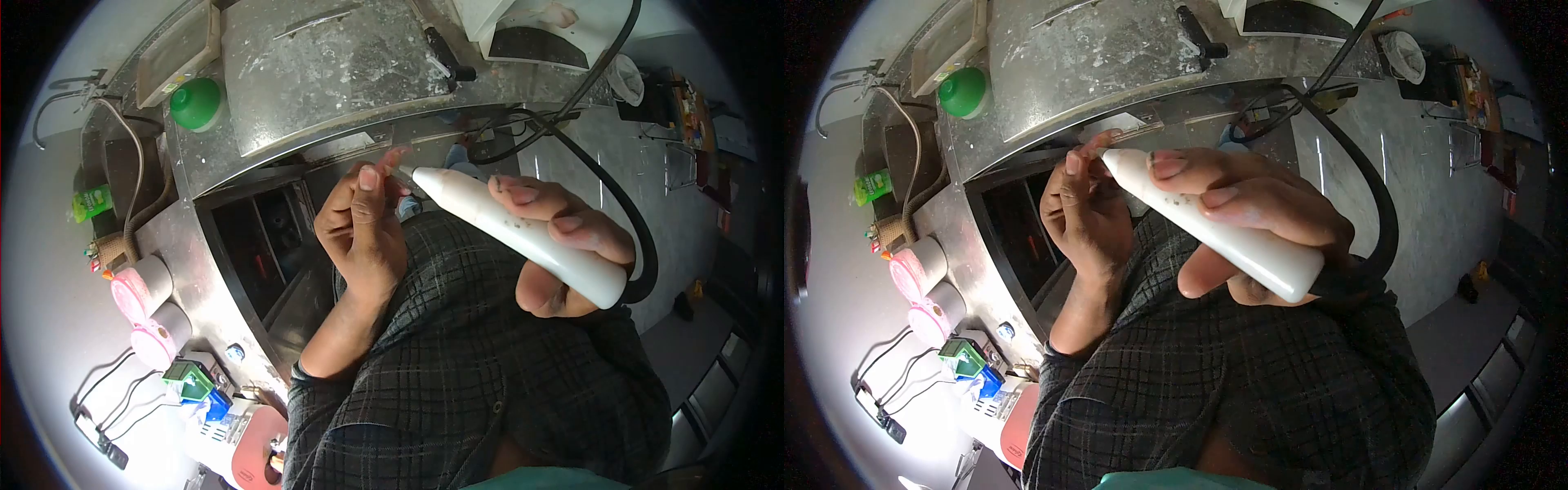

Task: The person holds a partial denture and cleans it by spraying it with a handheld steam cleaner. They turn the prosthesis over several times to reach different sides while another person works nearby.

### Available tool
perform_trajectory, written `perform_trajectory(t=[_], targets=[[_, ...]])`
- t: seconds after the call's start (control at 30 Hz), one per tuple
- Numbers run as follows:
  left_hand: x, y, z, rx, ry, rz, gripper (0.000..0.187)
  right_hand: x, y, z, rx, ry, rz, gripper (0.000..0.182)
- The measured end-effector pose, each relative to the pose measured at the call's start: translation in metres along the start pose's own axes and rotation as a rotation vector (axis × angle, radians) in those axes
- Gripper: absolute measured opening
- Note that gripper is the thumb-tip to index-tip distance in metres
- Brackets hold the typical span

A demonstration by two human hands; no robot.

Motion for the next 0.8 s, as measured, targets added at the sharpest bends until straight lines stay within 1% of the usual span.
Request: perform_trajectory(t=[0.07, 0.13, 0.17, 0.37, 0.43, 0.6, 0.7, 0.77, 0.8], targets=[[0.001, 0.001, 0.001, -0.015, 0.012, -0.008, 0.027, -0.002, 0.001, 0.001, -0.073, -0.033, 0.028, 0.056], [0.003, 0.001, 0.001, -0.078, 0.036, 0.005, 0.027, -0.006, -0.002, -0.001, -0.056, -0.056, -0.005, 0.055], [0.003, 0.001, 0.001, -0.077, 0.037, 0.006, 0.027, -0.007, -0.003, -0.001, -0.038, -0.079, -0.037, 0.055], [0.002, 0.0, -0.002, -0.083, 0.051, 0.007, 0.026, -0.012, -0.001, -0.002, -0.036, -0.168, -0.06, 0.053], [0.001, -0.002, -0.002, -0.012, 0.026, -0.031, 0.025, -0.013, 0.0, -0.002, -0.035, -0.167, -0.06, 0.053], [0.005, -0.001, 0.0, -0.049, 0.014, -0.003, 0.025, -0.013, -0.002, -0.004, -0.008, -0.176, -0.087, 0.054], [0.004, -0.001, 0.0, -0.058, -0.008, -0.008, 0.024, -0.012, -0.002, -0.007, -0.009, -0.112, -0.072, 0.053], [0.005, -0.001, 0.001, -0.054, -0.016, -0.015, 0.024, -0.009, -0.003, -0.008, 0.07, -0.086, -0.086, 0.053], [0.007, -0.001, 0.002, -0.048, -0.038, 0.009, 0.024, -0.006, -0.002, -0.009, 0.07, -0.085, -0.085, 0.053]])
Point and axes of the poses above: each hand's wrist, its own y-axis towards the middle knuckle, its own x-axis out of the back of the hand, z = x × y, the point moved 5 cm from there along y, towards the middle knuckle, and after that the axes turned 11 degrees about x, right-handed, at the moved point
